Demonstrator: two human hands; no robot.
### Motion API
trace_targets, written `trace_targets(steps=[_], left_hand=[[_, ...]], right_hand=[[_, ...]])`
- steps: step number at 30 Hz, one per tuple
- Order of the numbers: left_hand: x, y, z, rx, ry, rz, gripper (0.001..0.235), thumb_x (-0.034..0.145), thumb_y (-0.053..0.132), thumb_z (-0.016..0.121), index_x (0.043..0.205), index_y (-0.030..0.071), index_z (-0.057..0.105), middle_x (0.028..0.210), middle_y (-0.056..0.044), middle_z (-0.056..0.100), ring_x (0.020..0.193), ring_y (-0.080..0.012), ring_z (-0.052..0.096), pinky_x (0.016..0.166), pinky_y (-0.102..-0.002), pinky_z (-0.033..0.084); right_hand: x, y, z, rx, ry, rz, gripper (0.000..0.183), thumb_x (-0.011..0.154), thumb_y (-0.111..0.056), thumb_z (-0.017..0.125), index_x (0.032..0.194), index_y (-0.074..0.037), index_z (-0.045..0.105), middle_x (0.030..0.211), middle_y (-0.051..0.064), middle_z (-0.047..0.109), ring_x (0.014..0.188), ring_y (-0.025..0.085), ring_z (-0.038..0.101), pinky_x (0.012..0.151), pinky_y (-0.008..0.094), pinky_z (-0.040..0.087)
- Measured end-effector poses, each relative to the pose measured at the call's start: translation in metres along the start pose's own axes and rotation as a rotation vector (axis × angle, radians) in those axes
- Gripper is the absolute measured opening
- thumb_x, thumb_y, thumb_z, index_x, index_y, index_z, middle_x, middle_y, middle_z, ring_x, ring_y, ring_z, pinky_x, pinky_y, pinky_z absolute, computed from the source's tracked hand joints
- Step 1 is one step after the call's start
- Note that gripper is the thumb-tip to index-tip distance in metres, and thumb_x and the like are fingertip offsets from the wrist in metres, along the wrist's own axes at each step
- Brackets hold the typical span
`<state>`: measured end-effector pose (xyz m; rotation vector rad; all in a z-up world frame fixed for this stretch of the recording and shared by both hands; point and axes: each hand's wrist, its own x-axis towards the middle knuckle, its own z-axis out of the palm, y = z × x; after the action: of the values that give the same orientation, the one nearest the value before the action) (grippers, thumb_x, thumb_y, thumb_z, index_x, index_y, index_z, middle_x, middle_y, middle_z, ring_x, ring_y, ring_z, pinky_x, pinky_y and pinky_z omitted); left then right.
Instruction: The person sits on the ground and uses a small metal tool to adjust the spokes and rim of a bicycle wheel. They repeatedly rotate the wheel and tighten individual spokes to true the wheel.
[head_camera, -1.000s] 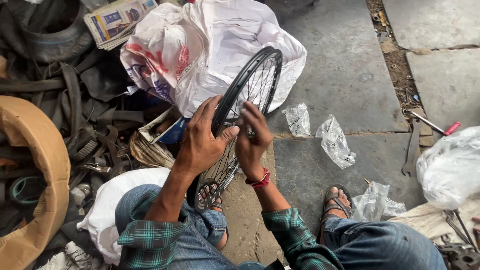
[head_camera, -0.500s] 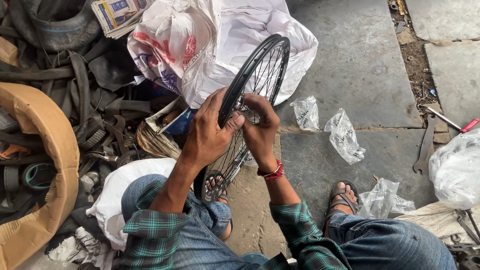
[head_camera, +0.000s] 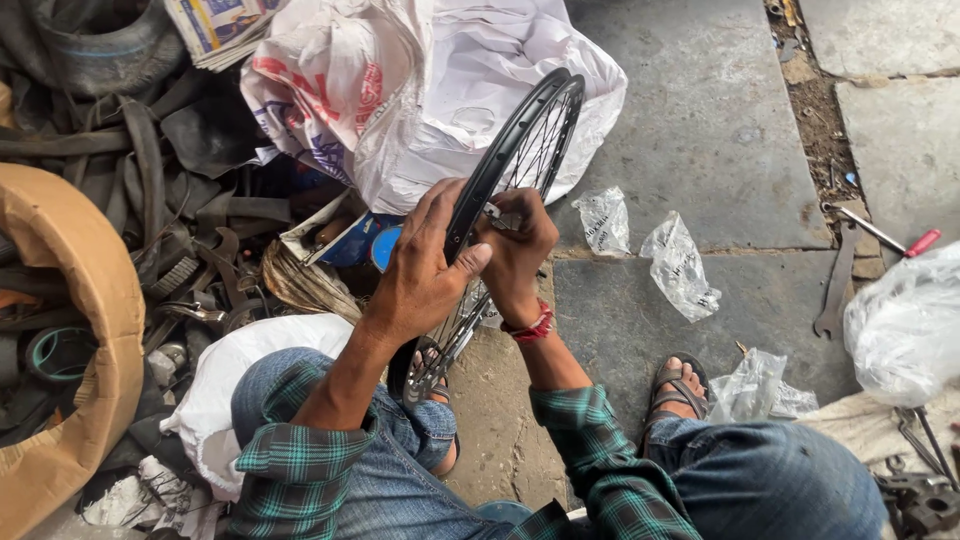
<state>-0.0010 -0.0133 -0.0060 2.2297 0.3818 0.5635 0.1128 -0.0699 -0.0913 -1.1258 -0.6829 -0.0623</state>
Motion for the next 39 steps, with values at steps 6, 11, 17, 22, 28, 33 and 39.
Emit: trace_targets(steps=[6, 11, 17, 22, 28, 33, 39], left_hand=[[0.001, -0.002, 0.001, 0.089, 0.019, 0.029, 0.072, 0.099, 0.031, 0.068, 0.156, 0.003, 0.035, 0.157, -0.025, 0.042, 0.148, -0.0433, 0.04, 0.122, -0.054, 0.033], [-0.002, -0.01, -0.001, 0.121, -0.019, -0.033, 0.075, 0.101, 0.041, 0.063, 0.16, 0.007, 0.031, 0.161, -0.024, 0.04, 0.148, -0.0423, 0.043, 0.124, -0.055, 0.035], [0.004, -0.011, -0.016, 0.294, -0.011, -0.077, 0.078, 0.092, 0.042, 0.073, 0.155, 0.007, 0.043, 0.162, -0.025, 0.034, 0.15, -0.0457, 0.035, 0.119, -0.058, 0.034], [0.007, -0.003, -0.018, 0.065, 0.006, -0.11, 0.071, 0.093, 0.026, 0.075, 0.153, 0.006, 0.044, 0.163, -0.021, 0.036, 0.149, -0.0372, 0.042, 0.121, -0.047, 0.04], [0.012, -0.001, -0.016, 0.066, 0.008, -0.088, 0.07, 0.091, 0.014, 0.076, 0.153, 0.004, 0.045, 0.161, -0.019, 0.039, 0.149, -0.0359, 0.043, 0.122, -0.044, 0.038], [0.012, -0.005, -0.02, 0.135, 0.029, -0.097, 0.069, 0.09, 0.015, 0.076, 0.151, 0.003, 0.047, 0.16, -0.02, 0.04, 0.149, -0.0371, 0.042, 0.121, -0.046, 0.038], [0.006, -0.01, -0.02, 0.116, 0.049, -0.061, 0.069, 0.093, 0.018, 0.076, 0.152, 0.001, 0.045, 0.159, -0.02, 0.043, 0.15, -0.038, 0.043, 0.123, -0.047, 0.037]], right_hand=[[0.017, -0.005, 0.0, -0.012, -0.205, 0.073, 0.015, 0.094, 0.001, 0.07, 0.108, -0.001, 0.066, 0.094, 0.009, 0.075, 0.078, 0.012, 0.074, 0.063, 0.025, 0.061], [0.02, -0.006, -0.002, -0.43, -0.348, 0.173, 0.028, 0.086, -0.005, 0.068, 0.114, -0.005, 0.073, 0.069, 0.011, 0.072, 0.055, 0.021, 0.069, 0.052, 0.033, 0.052], [0.007, 0.002, 0.017, -0.524, -0.225, 0.078, 0.031, 0.085, -0.012, 0.071, 0.114, -0.004, 0.07, 0.072, 0.014, 0.07, 0.061, 0.028, 0.068, 0.058, 0.039, 0.051], [0.023, 0.015, -0.004, 0.414, -0.497, 0.346, 0.039, 0.097, -0.009, 0.075, 0.132, 0.007, 0.065, 0.115, 0.016, 0.072, 0.096, 0.017, 0.072, 0.086, 0.036, 0.057], [0.029, 0.02, -0.03, 0.572, -0.539, 0.749, 0.067, 0.101, -0.038, 0.066, 0.146, 0.01, 0.051, 0.11, 0.014, 0.071, 0.104, 0.018, 0.07, 0.094, 0.034, 0.057], [0.014, 0.02, -0.009, 0.683, -0.425, 0.601, 0.059, 0.096, -0.028, 0.073, 0.139, 0.007, 0.053, 0.124, 0.011, 0.069, 0.11, 0.019, 0.069, 0.099, 0.035, 0.059], [-0.009, 0.021, 0.023, 0.126, -0.076, 0.234, 0.041, 0.089, -0.018, 0.084, 0.12, 0.001, 0.066, 0.108, 0.009, 0.075, 0.103, 0.016, 0.074, 0.093, 0.03, 0.061]])
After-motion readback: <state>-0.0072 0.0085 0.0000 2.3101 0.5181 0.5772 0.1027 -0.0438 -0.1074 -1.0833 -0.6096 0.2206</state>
